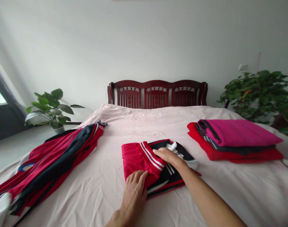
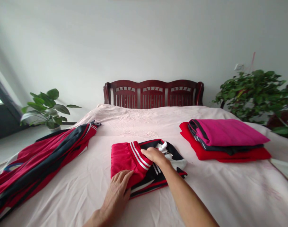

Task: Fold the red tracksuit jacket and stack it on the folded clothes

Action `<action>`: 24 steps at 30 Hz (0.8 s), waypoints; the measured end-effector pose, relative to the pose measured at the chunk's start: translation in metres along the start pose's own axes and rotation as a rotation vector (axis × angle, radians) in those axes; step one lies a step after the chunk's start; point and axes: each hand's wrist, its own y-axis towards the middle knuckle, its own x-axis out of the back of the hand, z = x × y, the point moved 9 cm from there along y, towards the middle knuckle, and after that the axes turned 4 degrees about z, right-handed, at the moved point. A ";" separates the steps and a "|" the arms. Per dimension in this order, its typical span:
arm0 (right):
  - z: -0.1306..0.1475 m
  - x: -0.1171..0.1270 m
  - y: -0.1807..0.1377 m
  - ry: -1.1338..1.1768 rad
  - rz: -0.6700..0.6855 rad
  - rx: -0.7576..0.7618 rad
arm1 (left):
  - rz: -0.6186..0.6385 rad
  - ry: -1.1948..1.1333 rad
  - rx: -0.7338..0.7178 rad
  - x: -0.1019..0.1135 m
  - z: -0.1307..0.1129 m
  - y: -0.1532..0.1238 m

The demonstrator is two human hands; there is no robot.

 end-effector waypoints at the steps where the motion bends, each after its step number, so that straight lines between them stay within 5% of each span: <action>1: 0.003 -0.001 0.000 -0.056 -0.006 -0.016 | -0.002 0.001 0.007 0.000 -0.001 -0.001; 11: 0.047 0.004 -0.018 -0.355 -0.237 0.014 | -0.031 0.025 -0.045 0.002 -0.004 -0.005; 15: 0.030 0.024 -0.029 -0.355 -0.308 -0.022 | -0.050 0.059 -0.108 0.002 -0.011 -0.008; 20: -0.015 0.015 -0.035 -0.407 -0.243 -0.206 | 0.080 0.121 -0.106 -0.008 -0.018 -0.005; 24: 0.010 0.013 -0.045 -0.504 -0.415 -0.055 | 0.145 0.138 -0.116 -0.010 -0.023 -0.006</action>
